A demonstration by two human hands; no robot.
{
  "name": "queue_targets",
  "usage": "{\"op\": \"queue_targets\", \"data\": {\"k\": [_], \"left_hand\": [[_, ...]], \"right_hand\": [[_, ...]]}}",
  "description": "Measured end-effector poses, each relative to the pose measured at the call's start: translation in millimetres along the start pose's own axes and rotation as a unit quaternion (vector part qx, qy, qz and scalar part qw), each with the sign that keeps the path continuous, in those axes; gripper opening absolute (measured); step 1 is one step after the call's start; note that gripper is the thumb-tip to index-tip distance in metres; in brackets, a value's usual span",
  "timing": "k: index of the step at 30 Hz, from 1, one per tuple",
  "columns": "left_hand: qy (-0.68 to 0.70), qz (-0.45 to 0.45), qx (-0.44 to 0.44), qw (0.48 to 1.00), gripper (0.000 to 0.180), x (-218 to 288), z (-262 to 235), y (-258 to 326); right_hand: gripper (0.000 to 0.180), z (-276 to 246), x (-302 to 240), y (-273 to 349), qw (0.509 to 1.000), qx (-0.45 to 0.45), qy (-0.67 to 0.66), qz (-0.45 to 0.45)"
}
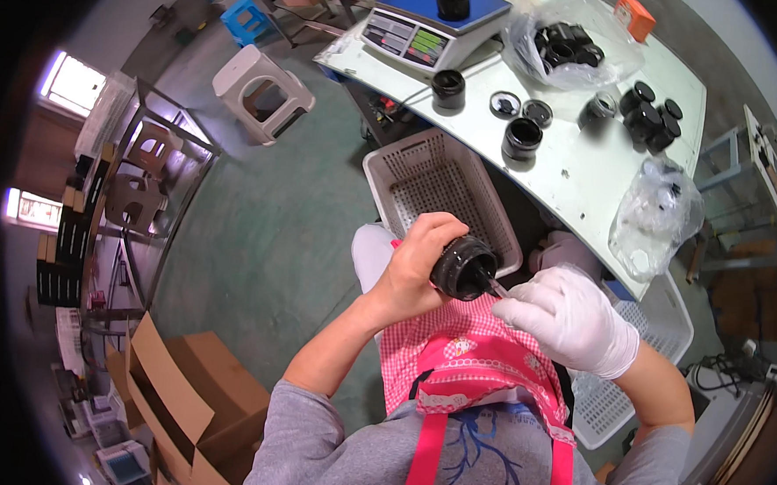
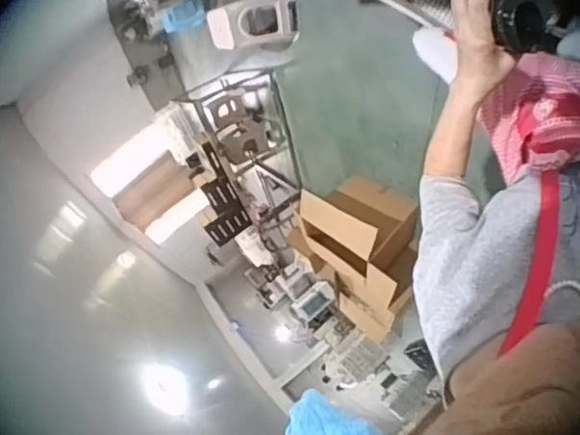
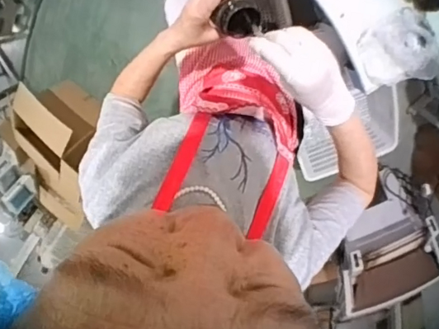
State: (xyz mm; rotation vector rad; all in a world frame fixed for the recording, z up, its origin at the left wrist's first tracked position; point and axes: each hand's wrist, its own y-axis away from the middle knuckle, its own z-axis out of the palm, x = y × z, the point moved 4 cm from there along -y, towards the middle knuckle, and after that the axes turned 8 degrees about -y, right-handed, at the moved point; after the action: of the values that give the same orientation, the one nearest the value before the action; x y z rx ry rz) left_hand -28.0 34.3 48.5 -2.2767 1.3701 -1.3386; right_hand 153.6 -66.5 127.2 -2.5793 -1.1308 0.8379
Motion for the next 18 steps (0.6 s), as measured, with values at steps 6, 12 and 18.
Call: {"op": "queue_targets", "data": {"k": [6, 12, 18], "left_hand": [[0.028, -0.042, -0.002, 0.999, 0.073, -39, -1, 2], [0.034, -0.098, 0.031, 0.994, 0.071, -117, -25, -18], [-0.015, -0.181, 0.045, 0.982, 0.074, -182, -98, -64]], "right_hand": [[0.034, 18, 22, -34, 0.998, -0.051, -0.008, 0.038], [0.023, 35, 97, -109, 0.982, 0.013, -0.131, 0.135], [0.020, 42, 157, -221, 0.969, 0.063, -0.199, 0.133]]}}
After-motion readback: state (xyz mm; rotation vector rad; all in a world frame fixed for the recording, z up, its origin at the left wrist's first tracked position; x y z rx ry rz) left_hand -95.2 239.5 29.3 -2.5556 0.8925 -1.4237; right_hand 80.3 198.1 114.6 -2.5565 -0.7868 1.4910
